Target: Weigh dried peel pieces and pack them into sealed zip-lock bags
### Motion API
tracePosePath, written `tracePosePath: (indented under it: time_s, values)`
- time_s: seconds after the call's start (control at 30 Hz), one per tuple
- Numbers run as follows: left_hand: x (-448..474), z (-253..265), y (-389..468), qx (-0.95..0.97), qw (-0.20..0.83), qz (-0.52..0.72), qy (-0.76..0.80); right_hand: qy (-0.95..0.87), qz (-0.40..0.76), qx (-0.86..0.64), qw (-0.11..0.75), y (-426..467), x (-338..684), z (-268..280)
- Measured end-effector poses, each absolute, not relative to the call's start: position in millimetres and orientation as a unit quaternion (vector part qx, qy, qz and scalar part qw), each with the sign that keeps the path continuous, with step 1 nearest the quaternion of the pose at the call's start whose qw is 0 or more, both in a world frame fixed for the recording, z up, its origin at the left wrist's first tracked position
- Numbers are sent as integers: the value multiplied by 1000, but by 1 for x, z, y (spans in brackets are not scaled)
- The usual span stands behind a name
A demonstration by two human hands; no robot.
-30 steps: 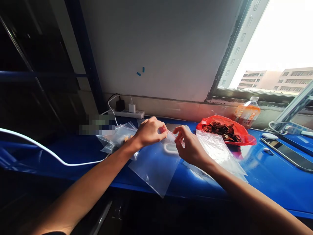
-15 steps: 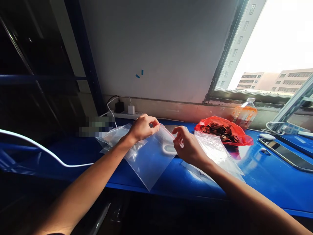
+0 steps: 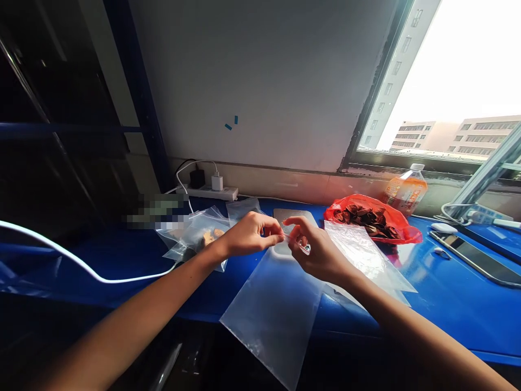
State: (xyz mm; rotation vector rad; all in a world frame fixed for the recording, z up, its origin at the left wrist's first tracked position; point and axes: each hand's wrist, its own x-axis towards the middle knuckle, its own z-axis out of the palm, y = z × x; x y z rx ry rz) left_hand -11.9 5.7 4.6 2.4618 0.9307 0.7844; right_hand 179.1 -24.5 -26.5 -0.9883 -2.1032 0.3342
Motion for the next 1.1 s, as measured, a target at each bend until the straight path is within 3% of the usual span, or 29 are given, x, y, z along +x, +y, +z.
tracePosePath:
  time_s: [0.27, 0.7, 0.93, 1.1]
  values:
    - [-10, 12, 0, 867, 188, 314, 338, -799, 159, -405, 414, -24, 175, -22]
    - [-41, 35, 15, 803, 140, 410, 409, -765, 111, -439, 458, -18, 185, -16]
    - [-51, 34, 22, 775, 205, 424, 421, -765, 122, -429, 465, -15, 190, -16]
    - [-56, 26, 29, 751, 290, 445, 392, -711, 224, -429, 510, -9, 193, -17]
